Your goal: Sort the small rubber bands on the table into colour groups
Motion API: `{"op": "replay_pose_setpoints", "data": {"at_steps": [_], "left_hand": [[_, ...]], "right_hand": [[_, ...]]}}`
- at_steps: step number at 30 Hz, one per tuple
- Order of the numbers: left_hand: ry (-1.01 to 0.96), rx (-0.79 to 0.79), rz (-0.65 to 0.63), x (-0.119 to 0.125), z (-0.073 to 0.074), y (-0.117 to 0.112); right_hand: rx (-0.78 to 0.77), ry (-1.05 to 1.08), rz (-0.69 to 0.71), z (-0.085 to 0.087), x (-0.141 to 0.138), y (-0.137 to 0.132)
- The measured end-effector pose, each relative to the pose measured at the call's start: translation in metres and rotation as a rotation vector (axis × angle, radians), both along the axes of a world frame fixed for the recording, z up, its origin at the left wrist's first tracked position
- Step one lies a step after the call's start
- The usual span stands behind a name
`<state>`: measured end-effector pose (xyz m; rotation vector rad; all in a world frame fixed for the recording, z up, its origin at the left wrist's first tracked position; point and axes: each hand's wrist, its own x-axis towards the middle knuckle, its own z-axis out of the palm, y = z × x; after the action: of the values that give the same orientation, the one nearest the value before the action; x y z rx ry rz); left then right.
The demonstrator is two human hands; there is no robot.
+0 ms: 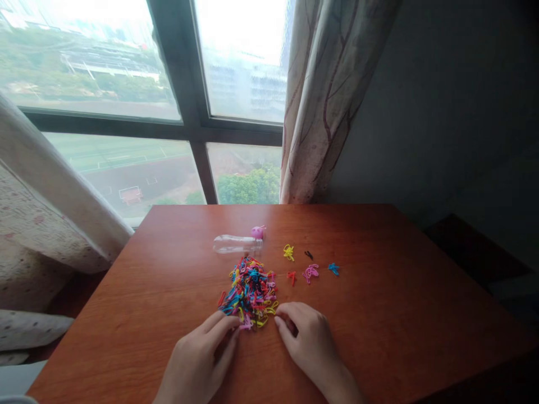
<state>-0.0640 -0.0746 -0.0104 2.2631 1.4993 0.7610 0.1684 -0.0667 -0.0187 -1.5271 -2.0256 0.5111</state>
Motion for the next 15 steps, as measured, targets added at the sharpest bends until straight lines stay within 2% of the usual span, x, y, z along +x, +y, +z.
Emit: {"op": "replay_pose_setpoints", "data": {"at_steps": [9,15], "left_hand": [[0.112,-0.071,-0.022,0.003,0.001,0.001],[0.132,-0.047,-0.028,0.005,0.000,0.002]], "right_hand": [[0.004,0.040,0.087,-0.001,-0.017,-0.008],[0.005,0.062,0.083,-0.003,-0.017,-0.007]]}}
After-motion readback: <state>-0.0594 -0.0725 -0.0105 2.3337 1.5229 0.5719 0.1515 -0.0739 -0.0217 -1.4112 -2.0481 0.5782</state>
